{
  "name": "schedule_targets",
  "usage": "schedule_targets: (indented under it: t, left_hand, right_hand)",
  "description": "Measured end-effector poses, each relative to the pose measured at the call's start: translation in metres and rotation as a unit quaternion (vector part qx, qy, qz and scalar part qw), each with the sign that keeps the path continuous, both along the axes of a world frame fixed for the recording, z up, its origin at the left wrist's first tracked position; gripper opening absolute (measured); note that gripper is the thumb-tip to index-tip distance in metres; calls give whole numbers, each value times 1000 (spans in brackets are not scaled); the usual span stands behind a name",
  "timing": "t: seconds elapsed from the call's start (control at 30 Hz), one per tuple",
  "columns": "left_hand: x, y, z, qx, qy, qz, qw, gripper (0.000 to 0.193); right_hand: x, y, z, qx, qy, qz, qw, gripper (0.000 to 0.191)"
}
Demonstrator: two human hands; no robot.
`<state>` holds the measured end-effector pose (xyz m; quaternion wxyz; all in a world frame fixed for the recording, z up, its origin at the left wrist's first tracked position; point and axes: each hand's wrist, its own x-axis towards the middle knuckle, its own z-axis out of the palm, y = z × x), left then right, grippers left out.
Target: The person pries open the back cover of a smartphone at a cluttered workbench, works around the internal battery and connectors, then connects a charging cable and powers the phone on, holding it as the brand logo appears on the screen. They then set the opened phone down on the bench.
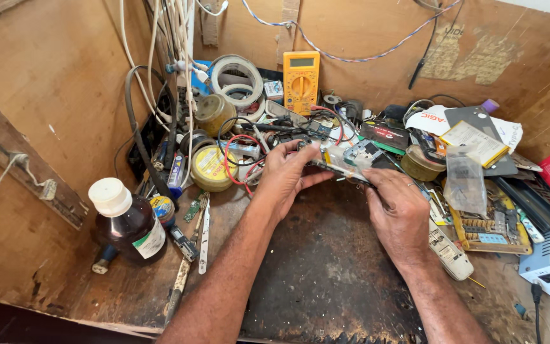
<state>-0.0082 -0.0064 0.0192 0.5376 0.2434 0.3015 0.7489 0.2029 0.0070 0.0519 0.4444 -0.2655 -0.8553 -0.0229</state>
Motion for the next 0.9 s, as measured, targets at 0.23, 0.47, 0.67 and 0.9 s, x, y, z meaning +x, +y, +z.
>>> schedule_targets:
  t: [0.23, 0.47, 0.67, 0.9]
  left_hand:
    - [10, -9, 11, -32, -16, 2, 999, 65]
    - [8, -6, 4, 6, -40, 8, 999, 68]
    - [10, -5, 3, -12, -43, 18, 999, 72]
    - [12, -4, 3, -5, -47, 18, 999, 77]
  right_hand:
    - [-2, -1, -3, -53, 56, -10, 997, 23]
    - [-5, -3, 3, -32, 62, 5, 998, 30]
    - [-14, -1, 14, 58, 37, 85, 994, 30]
    - [-26, 2, 12, 73, 33, 83, 993, 25]
